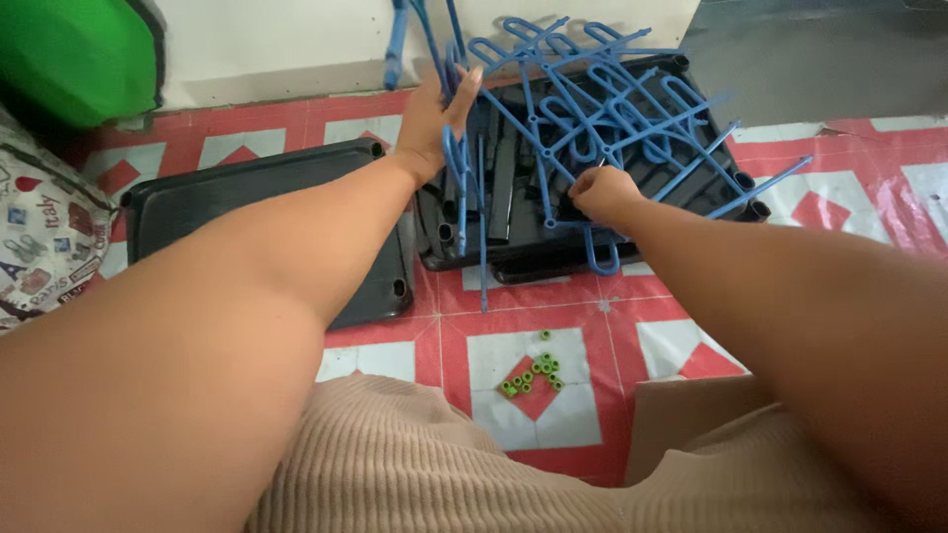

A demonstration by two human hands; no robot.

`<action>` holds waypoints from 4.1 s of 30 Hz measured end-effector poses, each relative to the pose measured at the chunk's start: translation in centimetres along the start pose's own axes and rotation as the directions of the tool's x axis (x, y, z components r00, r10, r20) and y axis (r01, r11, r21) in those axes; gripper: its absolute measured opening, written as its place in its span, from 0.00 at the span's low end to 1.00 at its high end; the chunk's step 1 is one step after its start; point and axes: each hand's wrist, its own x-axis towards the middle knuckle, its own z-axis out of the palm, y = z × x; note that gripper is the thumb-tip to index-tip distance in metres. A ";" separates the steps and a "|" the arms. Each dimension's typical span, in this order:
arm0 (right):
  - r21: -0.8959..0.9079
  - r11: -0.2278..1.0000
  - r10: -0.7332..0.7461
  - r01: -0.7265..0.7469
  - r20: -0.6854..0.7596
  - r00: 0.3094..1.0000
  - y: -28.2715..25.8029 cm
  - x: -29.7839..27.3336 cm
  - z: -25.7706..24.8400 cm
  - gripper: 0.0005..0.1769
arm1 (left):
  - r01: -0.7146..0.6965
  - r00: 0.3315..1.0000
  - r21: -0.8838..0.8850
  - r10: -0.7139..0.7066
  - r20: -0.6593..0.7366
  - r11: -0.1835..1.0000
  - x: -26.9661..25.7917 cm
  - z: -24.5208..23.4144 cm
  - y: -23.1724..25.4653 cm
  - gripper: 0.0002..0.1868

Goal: The person assembles a blue plastic dish rack by connecting multiple frame pieces and inserting small green plastic connectors into the joints. They work on a tiled floor with black plastic trays nearby.

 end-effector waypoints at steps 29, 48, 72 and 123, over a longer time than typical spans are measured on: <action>-0.147 0.960 0.241 -0.240 -0.011 0.971 -0.6 -0.8 -4.8 0.23 | 0.472 0.868 -0.086 -0.446 0.216 0.877 2.4 -3.8 -1.6 0.31; -0.047 0.942 0.276 -0.332 -0.455 0.847 -7.8 -10.1 -6.3 0.35 | 0.406 0.901 -0.037 -0.393 0.182 0.913 1.8 -7.7 2.7 0.33; 0.076 0.905 0.423 -0.418 -0.251 0.871 -3.0 -7.8 -3.4 0.23 | 0.403 0.913 -0.033 -0.399 0.085 0.915 2.5 -5.9 2.2 0.28; -0.139 0.989 0.034 -0.043 -0.064 0.997 -8.2 -5.0 0.4 0.21 | -0.117 0.959 0.287 0.184 -0.218 0.951 0.3 -4.3 -0.3 0.10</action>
